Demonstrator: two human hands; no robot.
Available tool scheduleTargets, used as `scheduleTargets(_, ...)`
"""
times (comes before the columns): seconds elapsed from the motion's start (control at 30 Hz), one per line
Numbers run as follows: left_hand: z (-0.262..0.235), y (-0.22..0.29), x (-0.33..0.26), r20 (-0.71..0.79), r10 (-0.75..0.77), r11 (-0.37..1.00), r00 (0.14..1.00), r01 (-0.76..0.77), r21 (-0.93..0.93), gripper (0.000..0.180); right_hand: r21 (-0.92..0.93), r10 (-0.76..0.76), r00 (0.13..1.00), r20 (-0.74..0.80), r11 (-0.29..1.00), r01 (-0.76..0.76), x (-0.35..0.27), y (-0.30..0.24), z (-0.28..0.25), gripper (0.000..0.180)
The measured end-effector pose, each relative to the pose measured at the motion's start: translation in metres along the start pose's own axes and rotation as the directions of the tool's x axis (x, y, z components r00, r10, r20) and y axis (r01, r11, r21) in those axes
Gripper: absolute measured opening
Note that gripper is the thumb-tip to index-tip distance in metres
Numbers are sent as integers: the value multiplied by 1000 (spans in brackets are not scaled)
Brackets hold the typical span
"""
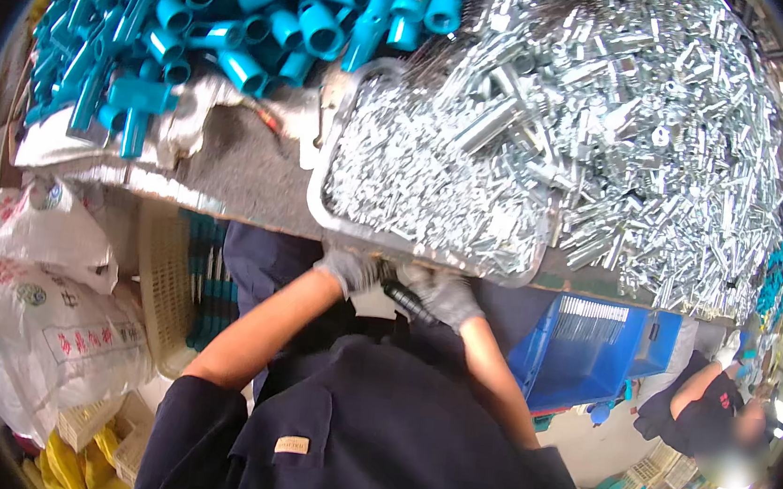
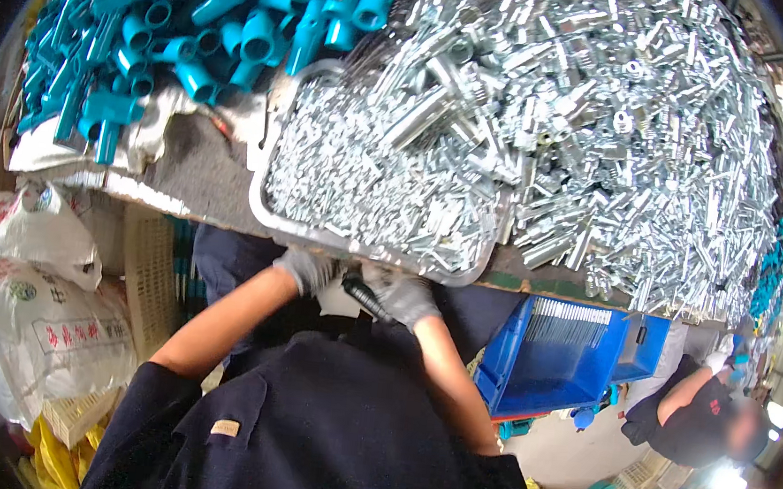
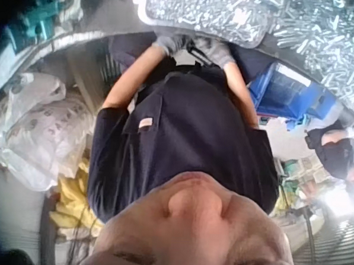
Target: Assembling metal cylinders, springs, and small pins into plastic handles at a factory workstation.
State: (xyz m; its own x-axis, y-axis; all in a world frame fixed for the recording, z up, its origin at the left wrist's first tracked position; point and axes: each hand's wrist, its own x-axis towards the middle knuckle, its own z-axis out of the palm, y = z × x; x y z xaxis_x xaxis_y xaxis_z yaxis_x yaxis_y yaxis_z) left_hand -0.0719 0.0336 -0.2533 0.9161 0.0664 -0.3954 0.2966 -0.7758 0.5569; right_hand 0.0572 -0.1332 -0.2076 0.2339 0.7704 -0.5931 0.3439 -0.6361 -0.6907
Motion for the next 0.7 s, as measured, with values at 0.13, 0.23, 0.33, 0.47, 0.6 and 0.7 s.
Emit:
scheduleTargets(0.13,-27,88,-13,-264,492,870,829,-472,142,58,69,-84,954,-287,992,108,-23,-11,27,54)
scheduleTargets(0.23,-34,92,3,-170,547,836,820,-523,167,57,-139,-144,915,-377,985,98,-26,-13,52,68)
scheduleTargets(0.33,-49,91,12,-66,584,805,809,-567,174,57,-295,-50,951,-305,954,-44,-8,-8,65,62)
scheduleTargets(0.47,-44,97,18,68,604,776,794,-606,176,56,-237,-123,953,-278,970,56,5,-18,55,64)
scheduleTargets(0.6,-39,90,1,186,583,768,791,-611,192,56,-435,-202,900,-386,900,15,1,-8,49,60)
scheduleTargets(0.7,-46,103,4,274,514,816,813,-562,135,55,-358,-90,945,-314,933,-30,2,-38,41,60)
